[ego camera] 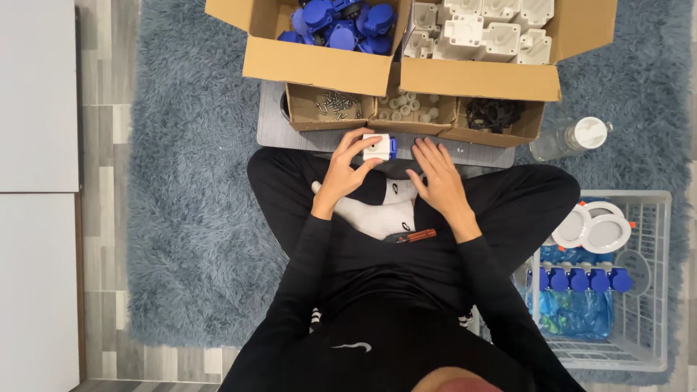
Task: Assembling small plastic hardware components using a screwdriver while sitting on the floor
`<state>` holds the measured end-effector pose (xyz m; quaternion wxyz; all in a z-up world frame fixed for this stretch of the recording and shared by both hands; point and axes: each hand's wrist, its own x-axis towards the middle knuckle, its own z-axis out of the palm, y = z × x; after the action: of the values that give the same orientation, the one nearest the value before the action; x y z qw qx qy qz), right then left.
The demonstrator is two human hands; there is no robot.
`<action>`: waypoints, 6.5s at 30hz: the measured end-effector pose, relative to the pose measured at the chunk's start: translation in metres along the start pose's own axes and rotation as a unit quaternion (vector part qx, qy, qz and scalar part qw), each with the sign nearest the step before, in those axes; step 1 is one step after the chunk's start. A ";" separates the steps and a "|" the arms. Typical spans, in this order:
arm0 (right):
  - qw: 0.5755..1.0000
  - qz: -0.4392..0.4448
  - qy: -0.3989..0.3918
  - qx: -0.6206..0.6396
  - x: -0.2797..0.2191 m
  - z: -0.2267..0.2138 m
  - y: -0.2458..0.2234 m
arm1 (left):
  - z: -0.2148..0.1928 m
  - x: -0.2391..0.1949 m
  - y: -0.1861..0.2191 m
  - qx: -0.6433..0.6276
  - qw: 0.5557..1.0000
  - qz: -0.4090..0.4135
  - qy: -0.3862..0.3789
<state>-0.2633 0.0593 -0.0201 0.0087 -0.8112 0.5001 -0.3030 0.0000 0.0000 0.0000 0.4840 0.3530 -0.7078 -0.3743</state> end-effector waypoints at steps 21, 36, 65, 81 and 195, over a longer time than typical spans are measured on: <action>0.981 0.127 0.093 0.112 -0.006 -0.023 0.016 | 0.004 0.018 0.017 -0.028 0.999 -0.027 0.022; 0.994 0.032 0.104 -0.013 -0.013 -0.005 0.041 | 0.023 0.010 -0.007 -0.025 0.997 -0.022 0.066; 0.955 0.060 0.107 0.271 0.030 0.038 -0.013 | 0.014 0.018 0.023 0.012 1.000 0.012 0.016; 0.951 0.069 0.124 0.274 0.031 0.038 -0.014 | 0.008 0.021 0.036 0.044 0.997 0.062 0.008; 0.751 0.305 0.185 0.556 -0.118 -0.058 0.065 | 0.038 0.012 -0.011 0.089 0.984 0.135 -0.070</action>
<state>-0.3824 0.1397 -0.0498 0.4576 -0.3959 0.4556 -0.6529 -0.0384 -0.0086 -0.0144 0.4458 0.2685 -0.8116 -0.2654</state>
